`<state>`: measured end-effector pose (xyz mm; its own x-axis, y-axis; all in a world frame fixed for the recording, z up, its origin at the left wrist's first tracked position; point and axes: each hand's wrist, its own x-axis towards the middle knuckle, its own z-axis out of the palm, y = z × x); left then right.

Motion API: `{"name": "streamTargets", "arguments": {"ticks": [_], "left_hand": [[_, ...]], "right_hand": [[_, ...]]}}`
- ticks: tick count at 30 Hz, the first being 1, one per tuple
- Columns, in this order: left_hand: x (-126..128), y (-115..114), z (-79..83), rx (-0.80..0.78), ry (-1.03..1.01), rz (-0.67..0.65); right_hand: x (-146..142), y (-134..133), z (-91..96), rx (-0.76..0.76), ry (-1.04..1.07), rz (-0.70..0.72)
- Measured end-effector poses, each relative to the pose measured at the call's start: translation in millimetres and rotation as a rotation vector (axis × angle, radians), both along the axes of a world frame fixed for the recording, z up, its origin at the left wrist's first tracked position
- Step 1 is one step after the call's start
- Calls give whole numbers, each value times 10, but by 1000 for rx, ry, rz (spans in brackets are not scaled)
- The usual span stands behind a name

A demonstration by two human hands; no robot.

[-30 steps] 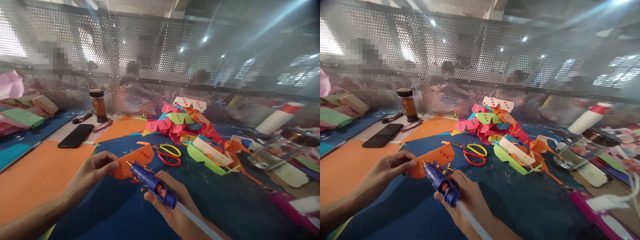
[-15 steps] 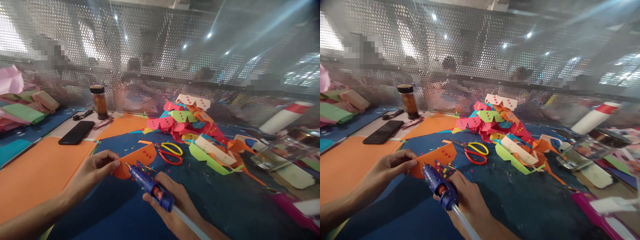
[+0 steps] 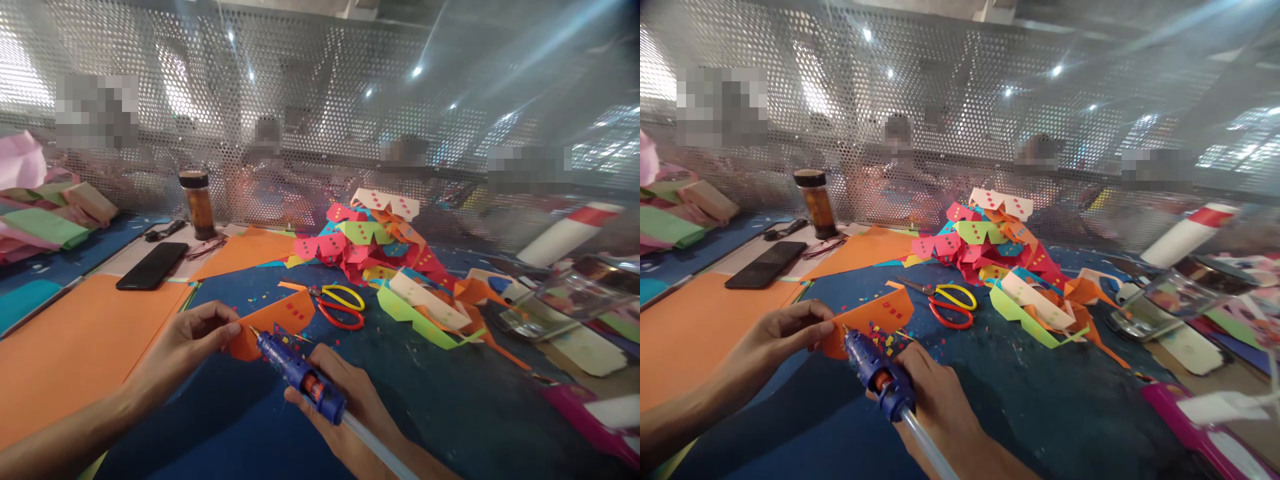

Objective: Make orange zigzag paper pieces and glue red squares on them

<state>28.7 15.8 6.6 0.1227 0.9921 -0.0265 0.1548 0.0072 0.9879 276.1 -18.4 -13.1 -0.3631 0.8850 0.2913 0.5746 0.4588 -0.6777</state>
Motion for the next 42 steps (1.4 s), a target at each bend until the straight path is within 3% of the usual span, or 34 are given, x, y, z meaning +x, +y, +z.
{"name": "streamTargets", "arguments": {"ticks": [5, 42], "left_hand": [[-5, -1, -17, 10, 15, -2], [6, -29, 11, -9, -13, -20]], "right_hand": [[20, -26, 105, -43, -41, -2], [12, -31, 83, -68, -69, -24]]}}
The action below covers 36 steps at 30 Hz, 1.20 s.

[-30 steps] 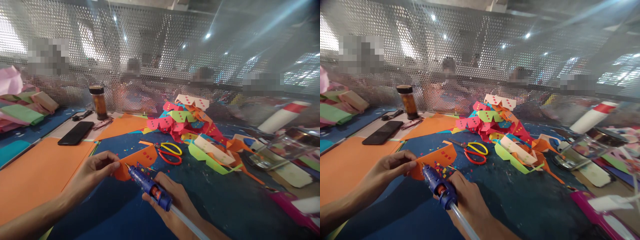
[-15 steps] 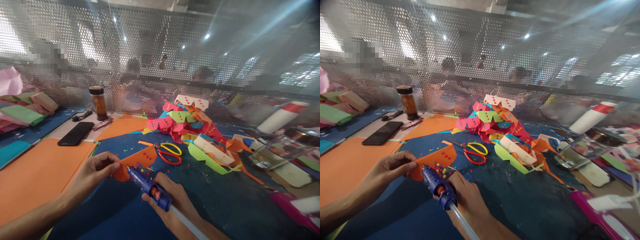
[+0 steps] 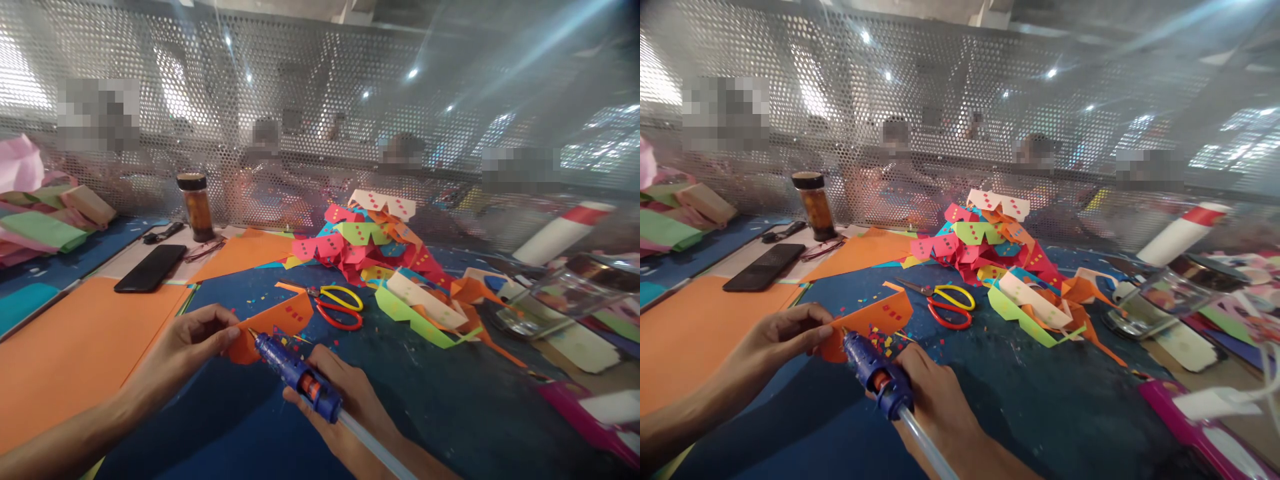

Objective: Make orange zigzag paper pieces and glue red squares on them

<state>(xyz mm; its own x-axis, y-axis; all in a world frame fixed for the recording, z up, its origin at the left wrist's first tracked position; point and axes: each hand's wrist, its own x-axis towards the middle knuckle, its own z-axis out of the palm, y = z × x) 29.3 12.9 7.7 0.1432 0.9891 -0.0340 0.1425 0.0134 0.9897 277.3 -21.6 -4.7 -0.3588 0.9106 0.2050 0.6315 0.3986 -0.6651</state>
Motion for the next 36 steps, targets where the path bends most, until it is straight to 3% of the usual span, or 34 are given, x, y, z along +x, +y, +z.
{"name": "streamTargets", "arguments": {"ticks": [13, 25, 36], "left_hand": [[9, 9, -12, 30, 12, 9], [-6, -1, -28, 46, 23, -4], [-8, 5, -35, 36, 19, 9]], "right_hand": [[10, 11, -29, 31, -10, -1], [6, -23, -3, -90, -14, -28], [17, -29, 12, -110, -36, -19]]}}
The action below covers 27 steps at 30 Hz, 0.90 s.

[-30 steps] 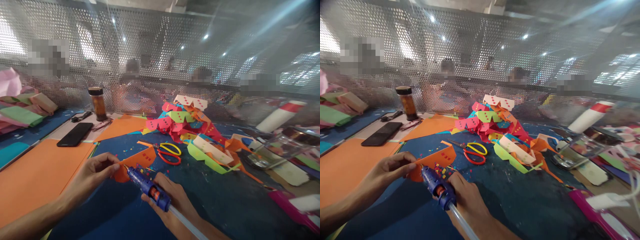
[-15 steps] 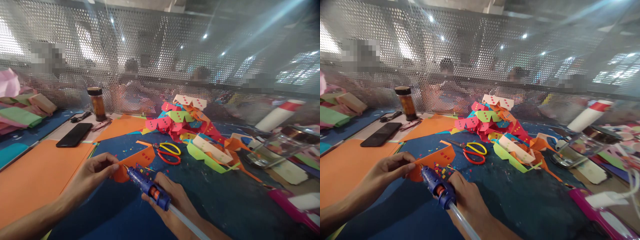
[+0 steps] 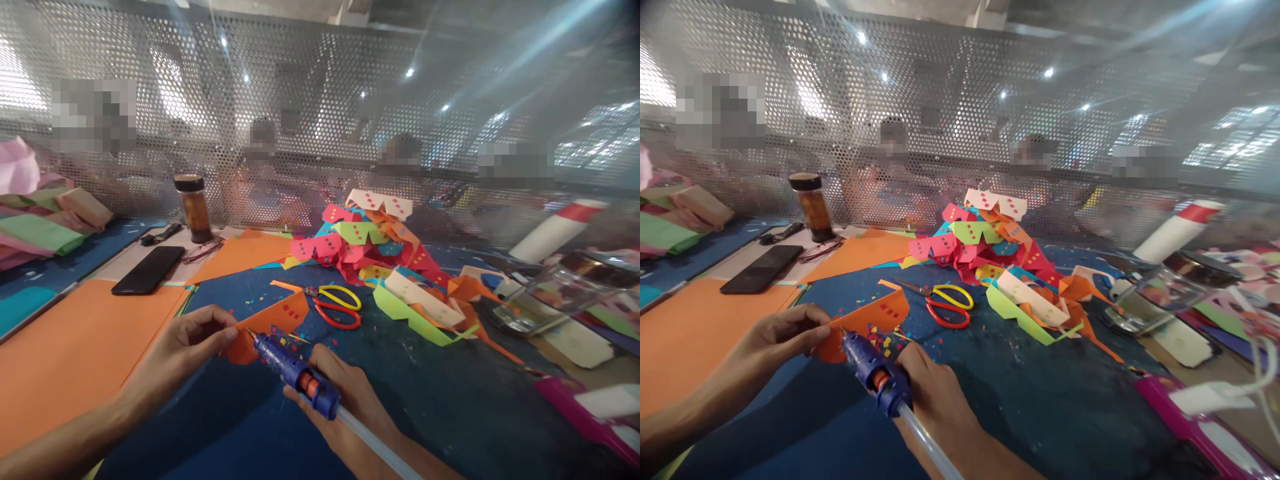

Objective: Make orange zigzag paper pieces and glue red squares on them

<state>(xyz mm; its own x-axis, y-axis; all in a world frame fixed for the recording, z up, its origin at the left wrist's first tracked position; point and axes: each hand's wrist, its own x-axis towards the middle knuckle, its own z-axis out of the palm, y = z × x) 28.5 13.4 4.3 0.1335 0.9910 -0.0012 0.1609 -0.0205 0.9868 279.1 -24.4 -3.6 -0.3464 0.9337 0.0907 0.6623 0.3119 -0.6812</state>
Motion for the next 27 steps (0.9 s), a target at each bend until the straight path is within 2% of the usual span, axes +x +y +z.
{"name": "streamTargets", "arguments": {"ticks": [11, 15, 22, 27], "left_hand": [[-36, 24, -25, -12, 7, 20], [-47, 26, -27, -5, 23, 35], [-80, 38, -37, -8, 15, 61], [-163, 64, -27, -2, 3, 82]], "right_hand": [[-19, 28, 44, 97, 188, 14], [-12, 14, 61, 25, 222, -30], [31, -16, -52, -140, 173, -175], [22, 26, 88, -292, 301, -119]]}}
